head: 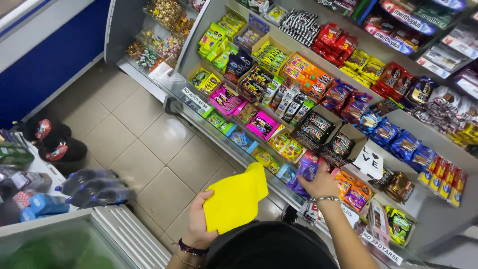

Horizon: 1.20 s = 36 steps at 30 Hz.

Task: Organizing and placing yellow snack packets into a cardboard box on a counter

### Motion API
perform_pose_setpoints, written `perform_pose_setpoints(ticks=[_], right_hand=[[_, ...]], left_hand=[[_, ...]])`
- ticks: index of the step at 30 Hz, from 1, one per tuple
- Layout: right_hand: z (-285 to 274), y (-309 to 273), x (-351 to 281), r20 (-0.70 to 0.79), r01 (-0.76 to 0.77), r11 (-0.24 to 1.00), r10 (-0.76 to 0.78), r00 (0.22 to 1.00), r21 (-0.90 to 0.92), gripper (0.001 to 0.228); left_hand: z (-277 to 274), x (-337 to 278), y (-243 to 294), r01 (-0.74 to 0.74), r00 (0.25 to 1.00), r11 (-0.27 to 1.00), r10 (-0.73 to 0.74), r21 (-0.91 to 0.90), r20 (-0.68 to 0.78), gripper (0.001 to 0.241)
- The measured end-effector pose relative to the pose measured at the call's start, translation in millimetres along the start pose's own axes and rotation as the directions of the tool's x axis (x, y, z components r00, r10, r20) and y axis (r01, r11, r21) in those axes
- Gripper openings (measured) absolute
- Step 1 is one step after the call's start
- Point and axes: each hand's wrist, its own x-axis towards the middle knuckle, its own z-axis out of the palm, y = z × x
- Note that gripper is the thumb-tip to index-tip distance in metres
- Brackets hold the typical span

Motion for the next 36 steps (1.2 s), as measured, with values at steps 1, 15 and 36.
perform_pose_setpoints(ticks=[1, 15, 36], right_hand=[[4.4, 3.0, 1.8, -0.028, -0.006, 0.996, 0.009, 1.0, 0.091, 0.085], [-44.6, -10.0, -140.0, -0.836, 0.601, 0.678, 0.034, 0.548, 0.422, 0.063], [-48.1, -8.3, -181.7, -0.593, 0.799, 0.279, -0.797, -0.117, -0.533, 0.039]], left_hand=[[1.9, 1.1, 4.9, 0.035, 0.998, 0.999, -0.033, 0.027, -0.045, 0.054], [30.0, 82.6, -29.3, 0.172, 0.804, 0.939, -0.307, 0.296, 0.509, 0.066], [101.7, 52.2, -91.7, 0.848, 0.29, 0.468, -0.802, 0.249, 0.523, 0.094]])
